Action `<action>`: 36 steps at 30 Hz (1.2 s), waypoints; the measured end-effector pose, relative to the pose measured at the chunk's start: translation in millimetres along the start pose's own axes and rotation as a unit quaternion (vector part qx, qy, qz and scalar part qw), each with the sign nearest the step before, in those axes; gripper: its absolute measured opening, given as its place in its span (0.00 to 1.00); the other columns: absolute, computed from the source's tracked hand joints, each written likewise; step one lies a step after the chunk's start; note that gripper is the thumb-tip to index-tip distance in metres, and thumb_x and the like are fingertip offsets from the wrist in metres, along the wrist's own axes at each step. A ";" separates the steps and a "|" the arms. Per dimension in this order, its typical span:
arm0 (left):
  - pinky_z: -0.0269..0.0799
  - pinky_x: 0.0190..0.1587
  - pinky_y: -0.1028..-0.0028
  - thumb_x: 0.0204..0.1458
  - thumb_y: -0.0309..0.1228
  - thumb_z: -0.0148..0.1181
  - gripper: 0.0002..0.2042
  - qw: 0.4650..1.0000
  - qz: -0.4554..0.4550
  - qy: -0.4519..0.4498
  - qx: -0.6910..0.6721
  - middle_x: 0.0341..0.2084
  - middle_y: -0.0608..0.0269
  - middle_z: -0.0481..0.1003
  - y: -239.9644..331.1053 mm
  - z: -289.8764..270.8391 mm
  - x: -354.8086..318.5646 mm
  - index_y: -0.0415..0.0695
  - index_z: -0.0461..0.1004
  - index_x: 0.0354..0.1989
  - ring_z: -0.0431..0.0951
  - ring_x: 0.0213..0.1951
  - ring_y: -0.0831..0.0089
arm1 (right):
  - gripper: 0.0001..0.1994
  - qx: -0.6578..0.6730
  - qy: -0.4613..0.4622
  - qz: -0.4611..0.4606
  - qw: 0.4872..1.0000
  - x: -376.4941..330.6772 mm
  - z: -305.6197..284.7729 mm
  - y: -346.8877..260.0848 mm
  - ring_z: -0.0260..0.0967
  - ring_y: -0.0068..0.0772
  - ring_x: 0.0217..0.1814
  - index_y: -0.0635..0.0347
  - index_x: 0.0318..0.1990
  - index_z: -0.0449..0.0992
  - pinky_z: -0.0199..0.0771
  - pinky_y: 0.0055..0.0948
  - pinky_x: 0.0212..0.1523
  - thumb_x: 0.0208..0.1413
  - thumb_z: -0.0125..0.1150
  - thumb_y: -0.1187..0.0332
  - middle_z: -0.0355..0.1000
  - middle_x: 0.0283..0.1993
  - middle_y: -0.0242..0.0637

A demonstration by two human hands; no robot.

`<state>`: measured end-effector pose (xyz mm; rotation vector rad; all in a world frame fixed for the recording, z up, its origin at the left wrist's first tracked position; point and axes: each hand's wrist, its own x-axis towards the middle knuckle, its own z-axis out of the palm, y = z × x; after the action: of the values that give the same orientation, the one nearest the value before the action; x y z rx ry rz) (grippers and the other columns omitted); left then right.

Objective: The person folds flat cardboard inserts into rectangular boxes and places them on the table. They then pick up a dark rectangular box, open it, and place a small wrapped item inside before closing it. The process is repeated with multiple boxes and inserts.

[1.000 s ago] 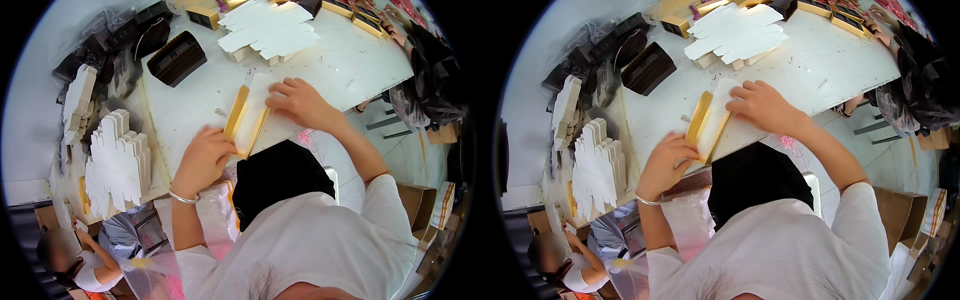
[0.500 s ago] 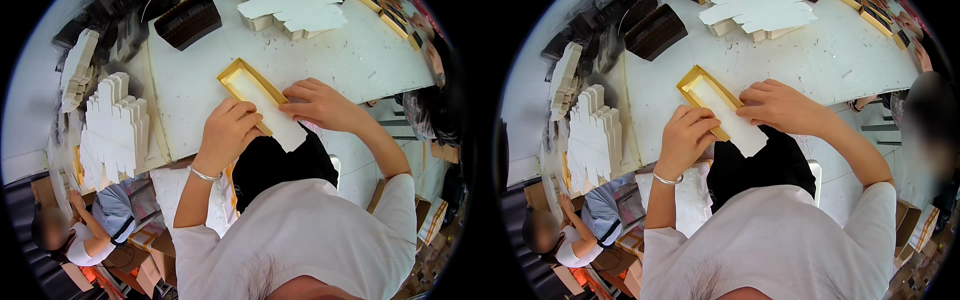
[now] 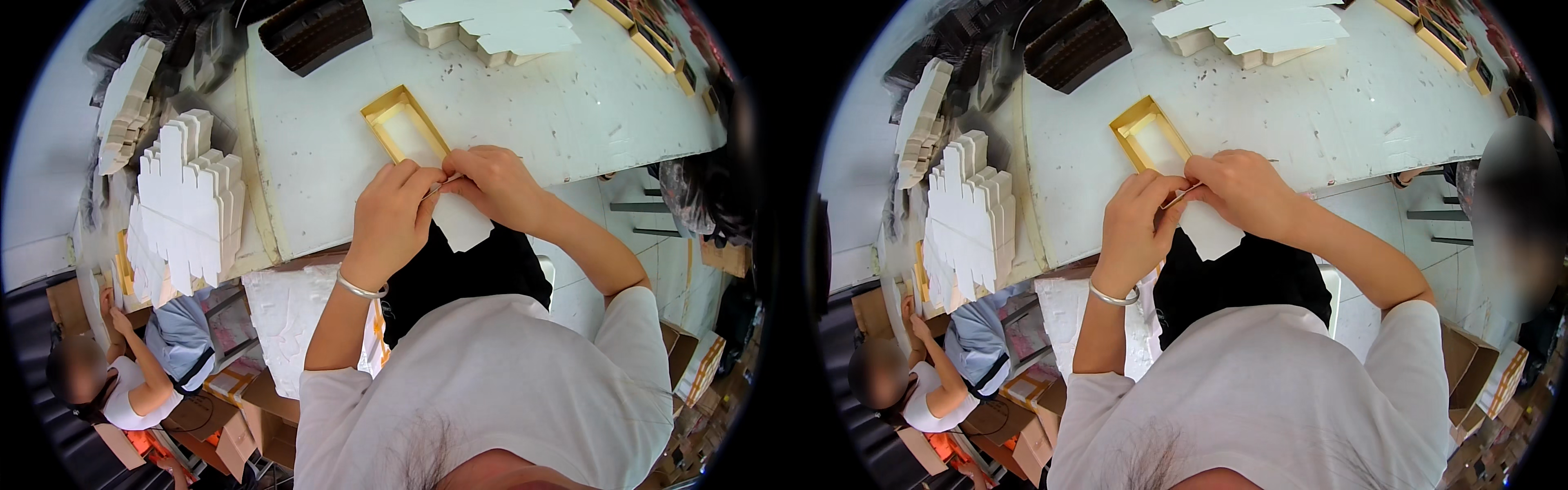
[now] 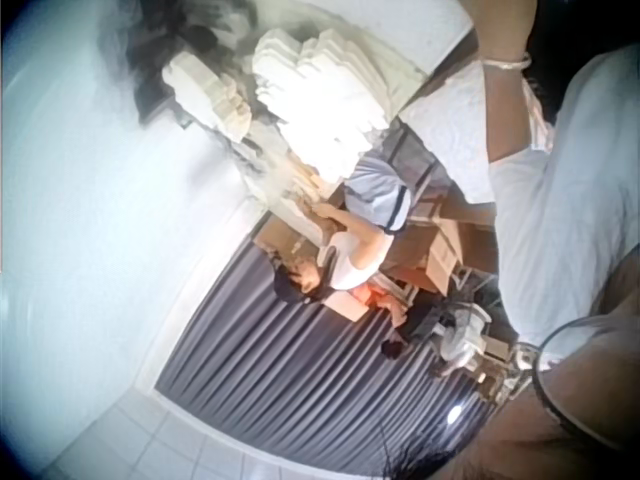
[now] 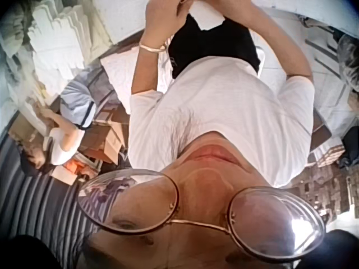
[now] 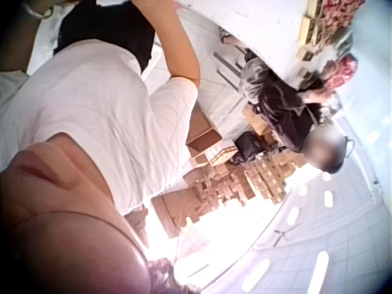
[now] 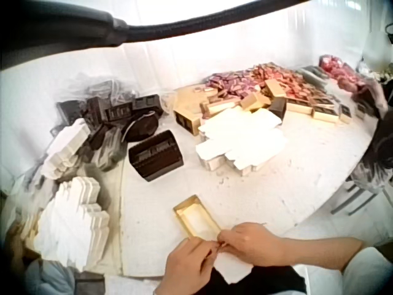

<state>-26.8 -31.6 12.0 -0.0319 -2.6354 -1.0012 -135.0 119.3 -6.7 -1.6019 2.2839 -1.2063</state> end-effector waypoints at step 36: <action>0.70 0.30 0.70 0.50 0.30 0.62 0.06 0.998 -0.020 -0.023 0.057 0.31 0.59 0.73 12.3 -4.8 -12.7 0.40 0.76 0.31 0.74 0.27 0.61 | 0.05 -0.168 -0.124 -0.038 0.977 0.3 -8.4 -20.4 0.69 0.39 0.33 0.60 0.29 0.71 0.65 0.34 0.34 0.44 0.60 0.75 0.66 0.31 0.37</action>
<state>-11.7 -24.3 19.4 0.0239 -2.7403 -0.8704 -124.0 120.9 12.4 -1.8402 2.3720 -0.6057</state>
